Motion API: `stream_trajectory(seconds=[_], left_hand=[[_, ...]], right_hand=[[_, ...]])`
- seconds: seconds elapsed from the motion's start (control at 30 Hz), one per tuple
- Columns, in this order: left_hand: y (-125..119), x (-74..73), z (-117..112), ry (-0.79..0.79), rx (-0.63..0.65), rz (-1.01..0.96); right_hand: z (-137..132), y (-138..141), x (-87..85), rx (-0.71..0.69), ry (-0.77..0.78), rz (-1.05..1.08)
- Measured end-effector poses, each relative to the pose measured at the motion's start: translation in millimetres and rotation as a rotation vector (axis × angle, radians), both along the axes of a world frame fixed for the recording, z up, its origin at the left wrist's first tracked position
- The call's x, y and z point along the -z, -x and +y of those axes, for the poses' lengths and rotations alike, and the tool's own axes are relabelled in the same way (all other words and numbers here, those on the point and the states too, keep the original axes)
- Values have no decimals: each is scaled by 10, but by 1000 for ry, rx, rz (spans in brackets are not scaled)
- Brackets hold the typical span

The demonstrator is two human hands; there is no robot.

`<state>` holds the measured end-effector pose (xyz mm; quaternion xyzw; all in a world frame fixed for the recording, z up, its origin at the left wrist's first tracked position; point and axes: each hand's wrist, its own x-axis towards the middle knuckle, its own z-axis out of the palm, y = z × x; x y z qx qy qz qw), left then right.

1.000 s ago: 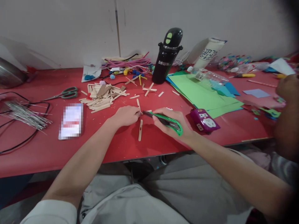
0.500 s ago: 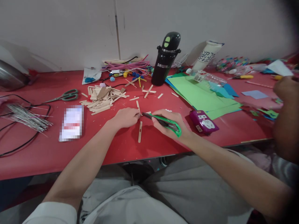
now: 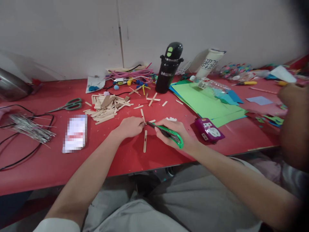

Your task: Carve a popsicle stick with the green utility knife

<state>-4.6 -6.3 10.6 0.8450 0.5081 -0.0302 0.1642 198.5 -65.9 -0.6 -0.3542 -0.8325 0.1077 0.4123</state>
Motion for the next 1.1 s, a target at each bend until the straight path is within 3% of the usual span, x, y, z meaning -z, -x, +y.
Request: stream_trajectory(seconds=[0.6, 0.9, 1.1], left_hand=[[-16, 15, -1, -1, -40, -17], [-14, 30, 22, 27, -56, -47], [4, 53, 37, 35, -58, -48]], right_hand=[[-15, 37, -18, 6, -16, -44], [-79, 46, 117, 4, -65, -98], [-55, 9, 116, 81, -92, -32]])
